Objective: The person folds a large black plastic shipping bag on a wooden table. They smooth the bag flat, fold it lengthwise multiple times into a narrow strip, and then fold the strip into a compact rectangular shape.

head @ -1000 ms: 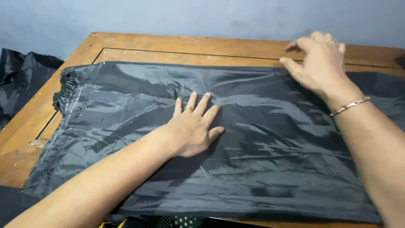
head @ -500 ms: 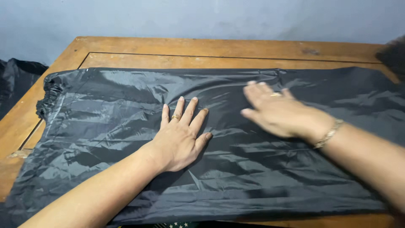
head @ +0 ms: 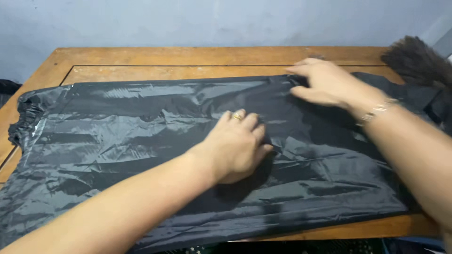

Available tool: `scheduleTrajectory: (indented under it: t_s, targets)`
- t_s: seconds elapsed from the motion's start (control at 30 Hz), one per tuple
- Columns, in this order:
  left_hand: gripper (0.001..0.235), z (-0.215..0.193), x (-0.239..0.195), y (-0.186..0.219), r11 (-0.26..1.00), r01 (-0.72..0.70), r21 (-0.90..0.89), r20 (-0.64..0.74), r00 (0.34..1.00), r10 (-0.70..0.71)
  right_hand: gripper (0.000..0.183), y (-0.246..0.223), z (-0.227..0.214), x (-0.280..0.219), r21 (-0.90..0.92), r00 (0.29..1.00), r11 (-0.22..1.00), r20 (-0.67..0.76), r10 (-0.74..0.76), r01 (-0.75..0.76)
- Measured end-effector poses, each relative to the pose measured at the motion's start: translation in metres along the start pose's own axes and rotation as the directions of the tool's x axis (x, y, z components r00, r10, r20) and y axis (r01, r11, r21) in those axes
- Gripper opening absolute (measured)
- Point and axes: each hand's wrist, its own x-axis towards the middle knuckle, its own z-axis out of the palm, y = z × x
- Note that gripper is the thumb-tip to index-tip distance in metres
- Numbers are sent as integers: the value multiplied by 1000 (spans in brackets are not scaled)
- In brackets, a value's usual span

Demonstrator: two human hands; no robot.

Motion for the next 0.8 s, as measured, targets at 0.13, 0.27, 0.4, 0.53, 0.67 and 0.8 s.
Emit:
scheduleTrajectory:
  t_s: [0.13, 0.27, 0.4, 0.53, 0.67, 0.8]
  targets:
    - [65, 3, 0, 14, 984, 127, -122, 310, 947, -83, 65, -9, 27, 38, 81, 990, 993, 117, 73, -83]
    - [66, 3, -12, 15, 977, 155, -149, 251, 961, -114, 75, -5, 40, 63, 1, 961, 978, 183, 206, -210]
    - [64, 5, -18, 17, 971, 155, -183, 201, 973, -117, 66, -8, 29, 65, -53, 942, 964, 204, 266, -261]
    - [64, 19, -21, 15, 970, 135, -202, 47, 991, -128, 65, 17, 48, 84, -79, 925, 949, 210, 316, -306]
    - [61, 37, -24, 11, 969, 121, -216, -40, 990, -132, 48, 5, 37, 77, -144, 923, 935, 169, 345, -323]
    - [59, 31, -25, 13, 986, 102, -135, -92, 989, -115, 45, -9, 6, 54, -91, 966, 972, 121, 229, -219]
